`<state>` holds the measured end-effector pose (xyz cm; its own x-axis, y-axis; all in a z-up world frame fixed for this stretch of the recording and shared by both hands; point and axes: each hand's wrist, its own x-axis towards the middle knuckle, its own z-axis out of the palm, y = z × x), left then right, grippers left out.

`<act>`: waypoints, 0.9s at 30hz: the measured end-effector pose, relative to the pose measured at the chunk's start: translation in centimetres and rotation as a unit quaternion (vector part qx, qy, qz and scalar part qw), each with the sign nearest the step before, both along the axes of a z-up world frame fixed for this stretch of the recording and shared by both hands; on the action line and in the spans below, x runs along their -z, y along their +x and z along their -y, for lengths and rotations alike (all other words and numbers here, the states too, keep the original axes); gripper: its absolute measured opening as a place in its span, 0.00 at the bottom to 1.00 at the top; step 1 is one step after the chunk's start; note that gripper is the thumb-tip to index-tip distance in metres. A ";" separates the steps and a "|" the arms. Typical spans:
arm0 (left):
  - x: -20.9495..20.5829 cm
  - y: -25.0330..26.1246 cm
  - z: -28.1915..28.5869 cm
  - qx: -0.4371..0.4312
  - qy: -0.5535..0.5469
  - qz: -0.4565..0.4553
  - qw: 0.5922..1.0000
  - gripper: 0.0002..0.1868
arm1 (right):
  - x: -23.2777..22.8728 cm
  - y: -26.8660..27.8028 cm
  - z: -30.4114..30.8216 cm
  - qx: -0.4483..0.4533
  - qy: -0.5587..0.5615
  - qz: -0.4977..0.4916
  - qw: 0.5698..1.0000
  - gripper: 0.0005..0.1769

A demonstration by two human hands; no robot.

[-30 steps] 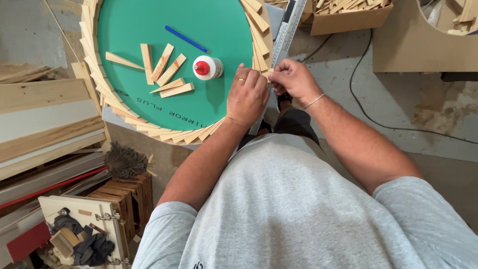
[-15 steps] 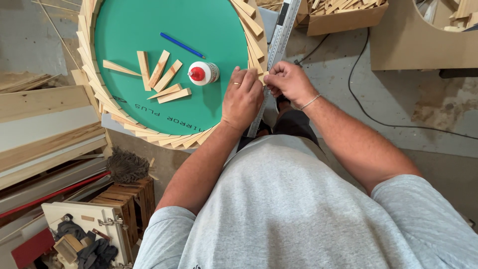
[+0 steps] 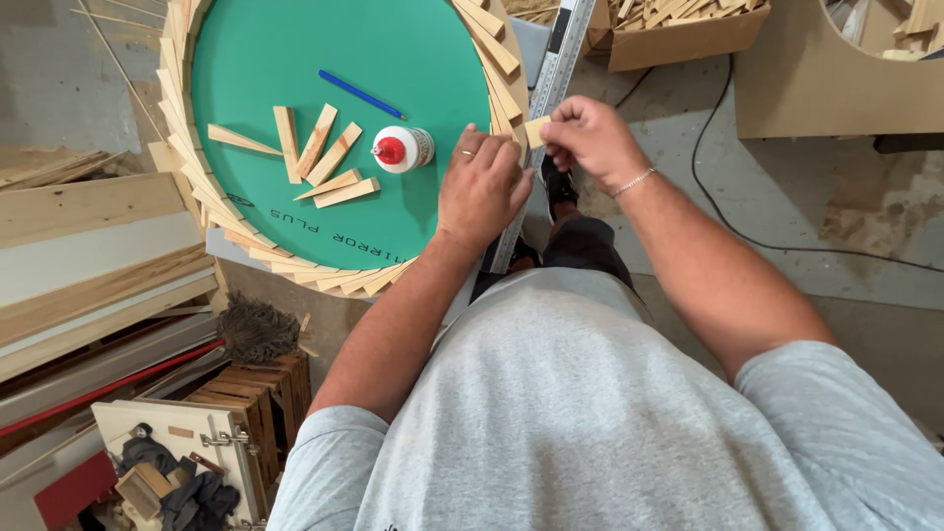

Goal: Apply glue to small wooden blocks and attach them to a circular frame

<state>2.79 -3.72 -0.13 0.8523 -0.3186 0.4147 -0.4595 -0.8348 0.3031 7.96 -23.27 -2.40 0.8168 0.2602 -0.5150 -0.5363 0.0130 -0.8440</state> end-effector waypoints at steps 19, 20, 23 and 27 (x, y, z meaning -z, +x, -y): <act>-1.8 1.7 2.0 -0.048 -0.060 -0.041 0.996 0.05 | -1.5 1.8 -1.8 -0.045 -0.071 -0.024 0.996 0.12; -1.8 1.7 1.9 -0.037 -0.055 -0.033 0.997 0.05 | -1.3 1.9 -1.8 -0.053 -0.084 -0.022 0.995 0.12; -2.0 1.8 1.8 -0.021 -0.003 -0.022 1.000 0.05 | -0.7 2.1 -1.7 -0.052 -0.059 -0.023 0.997 0.13; -2.2 1.9 1.9 -0.025 0.019 -0.013 0.999 0.05 | 0.7 2.1 -1.5 -0.058 -0.037 -0.020 0.997 0.13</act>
